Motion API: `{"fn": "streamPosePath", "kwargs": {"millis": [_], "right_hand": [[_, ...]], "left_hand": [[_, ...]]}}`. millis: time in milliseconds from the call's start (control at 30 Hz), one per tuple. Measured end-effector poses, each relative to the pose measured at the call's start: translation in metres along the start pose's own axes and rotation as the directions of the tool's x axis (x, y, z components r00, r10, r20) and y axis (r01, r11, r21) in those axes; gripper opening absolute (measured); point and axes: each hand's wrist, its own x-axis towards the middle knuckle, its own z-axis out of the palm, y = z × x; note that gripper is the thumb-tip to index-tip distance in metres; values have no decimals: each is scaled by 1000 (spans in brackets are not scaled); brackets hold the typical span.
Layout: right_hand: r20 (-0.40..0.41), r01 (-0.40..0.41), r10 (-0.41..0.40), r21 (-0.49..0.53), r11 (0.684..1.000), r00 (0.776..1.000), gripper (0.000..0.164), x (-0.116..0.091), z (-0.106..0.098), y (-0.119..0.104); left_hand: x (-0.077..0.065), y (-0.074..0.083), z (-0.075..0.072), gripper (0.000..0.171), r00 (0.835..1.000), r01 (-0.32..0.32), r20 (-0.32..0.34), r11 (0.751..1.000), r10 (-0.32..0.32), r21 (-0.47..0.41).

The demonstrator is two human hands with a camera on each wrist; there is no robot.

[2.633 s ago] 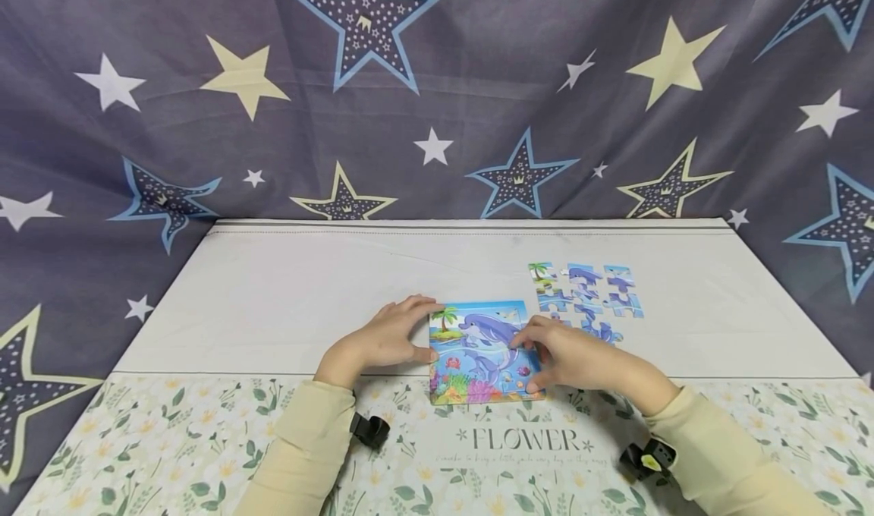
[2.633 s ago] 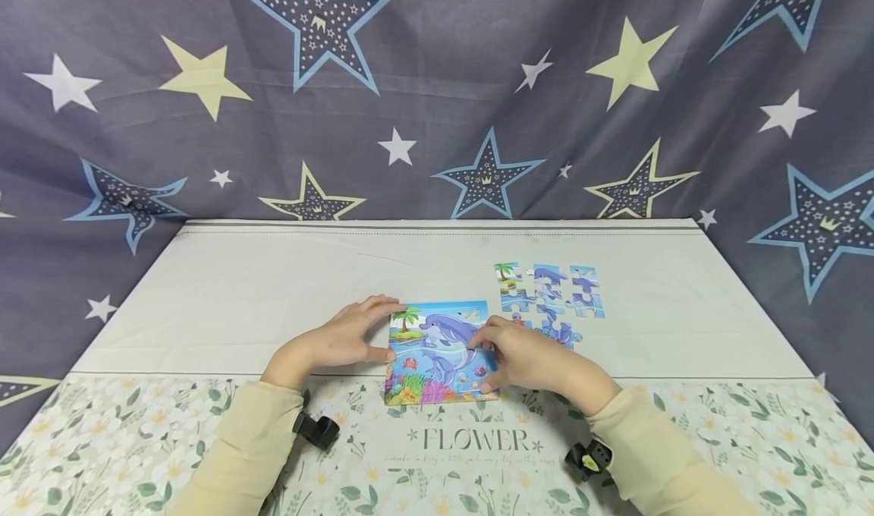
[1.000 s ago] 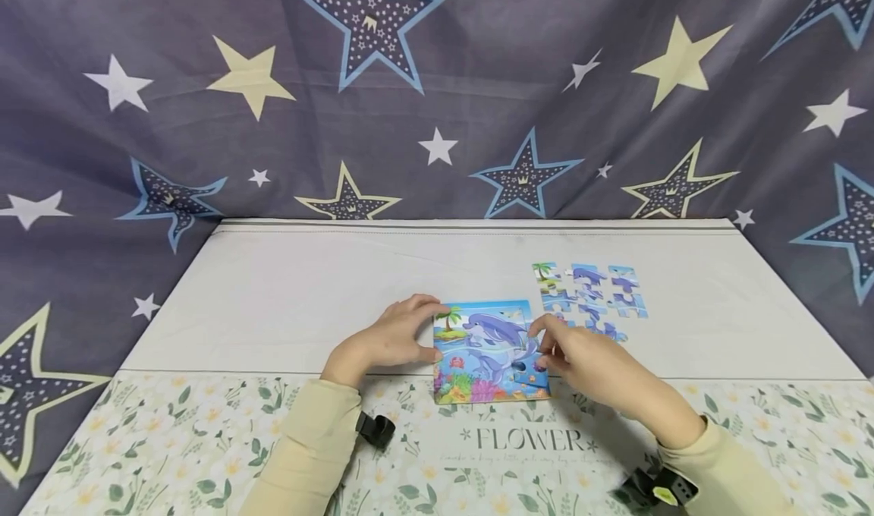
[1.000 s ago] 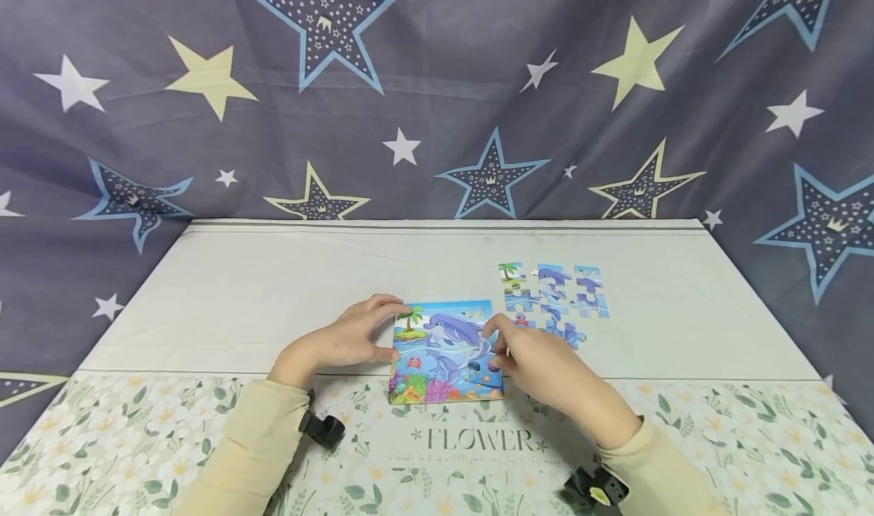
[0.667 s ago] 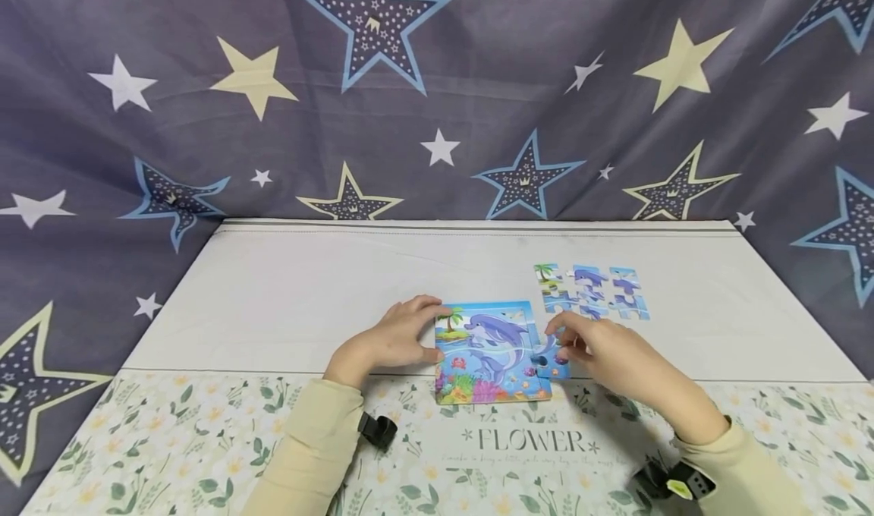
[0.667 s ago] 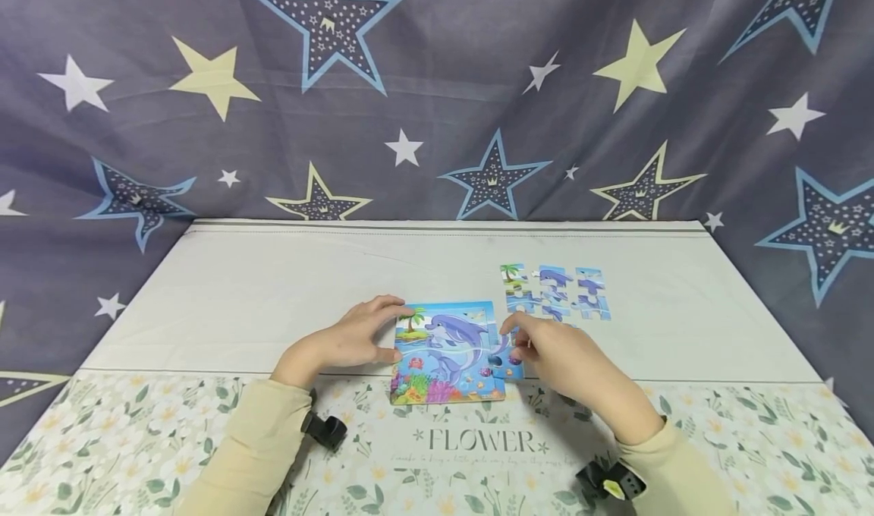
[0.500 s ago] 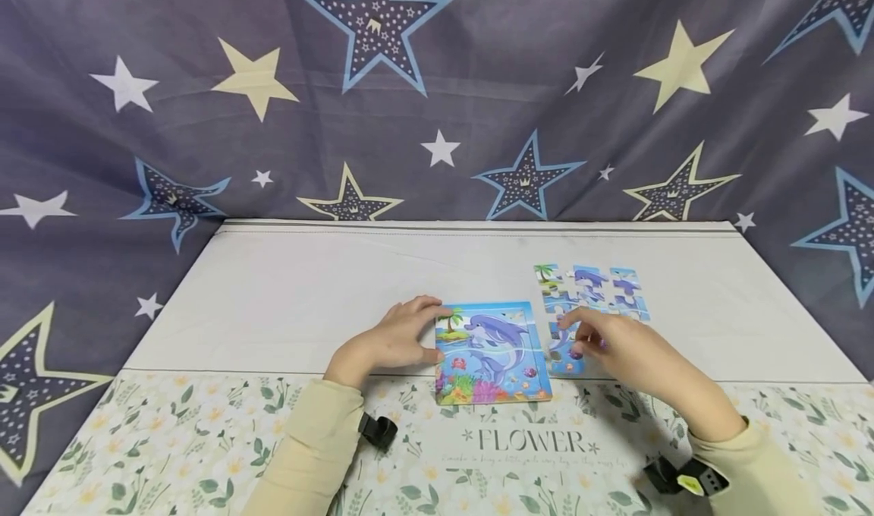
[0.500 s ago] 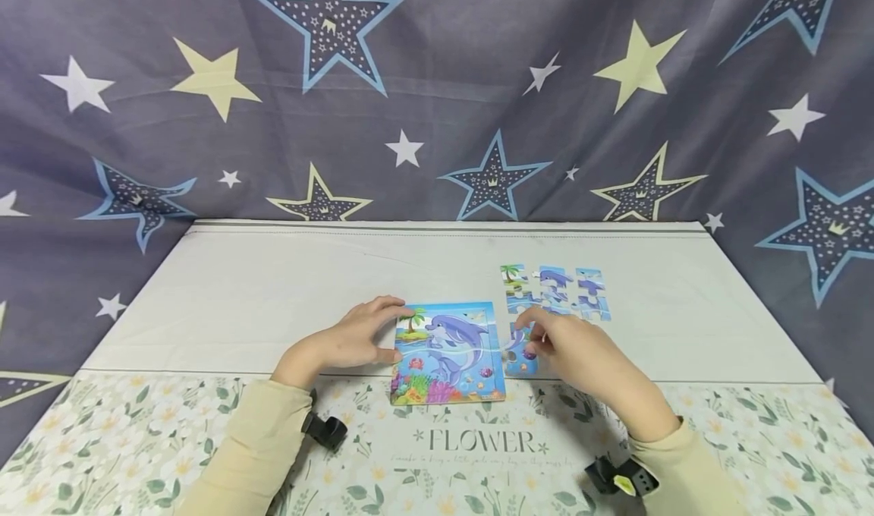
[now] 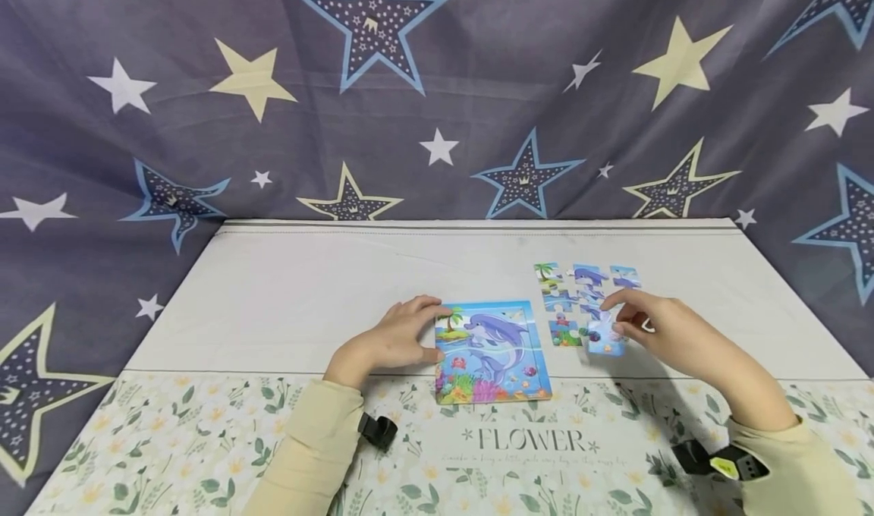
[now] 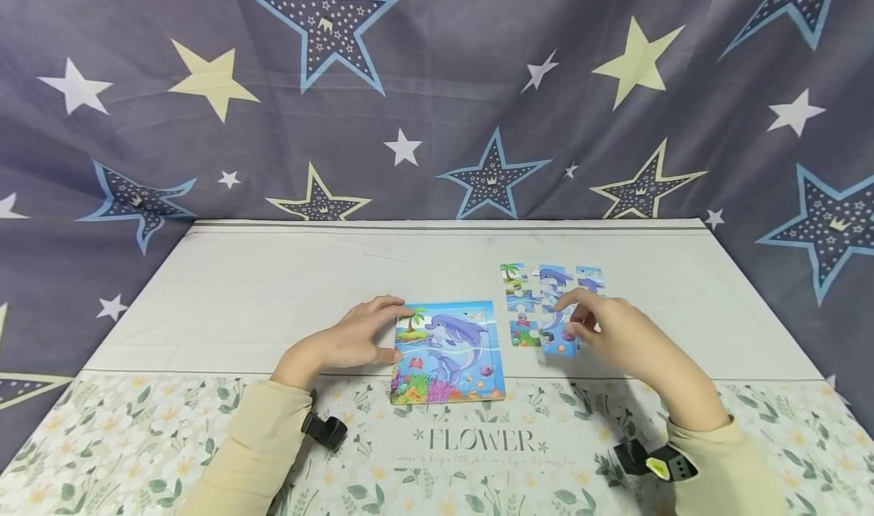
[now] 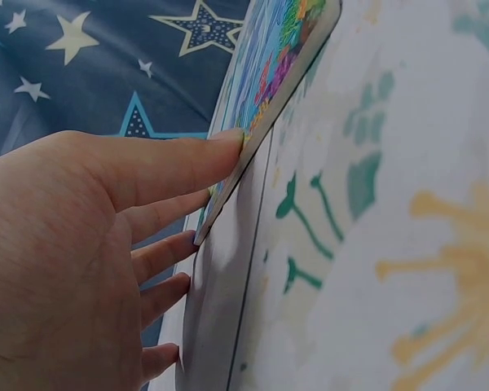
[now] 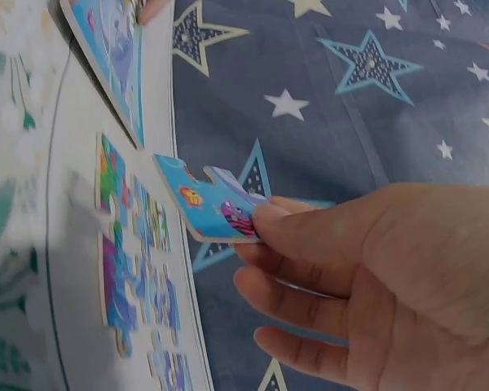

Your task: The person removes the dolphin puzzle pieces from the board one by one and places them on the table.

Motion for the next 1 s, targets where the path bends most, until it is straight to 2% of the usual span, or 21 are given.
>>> {"fn": "streamPosePath", "kwargs": {"millis": [200, 467, 833, 1000], "right_hand": [[5, 6, -6, -4, 1000, 1000, 27, 1, -2, 15], [11, -49, 49, -25, 998, 999, 27, -1, -5, 31], [-19, -68, 67, -44, 997, 998, 27, -4, -7, 53], [-9, -114, 114, -57, 992, 993, 26, -5, -4, 61]], "left_hand": [[1, -3, 1, 70, 1000, 27, 4, 1000, -27, 3], [4, -2, 0, 70, 1000, -1, 3, 1000, 1, 9], [3, -2, 0, 70, 1000, -3, 4, 1000, 3, 5], [4, -3, 0, 70, 1000, -2, 6, 1000, 2, -3]]}}
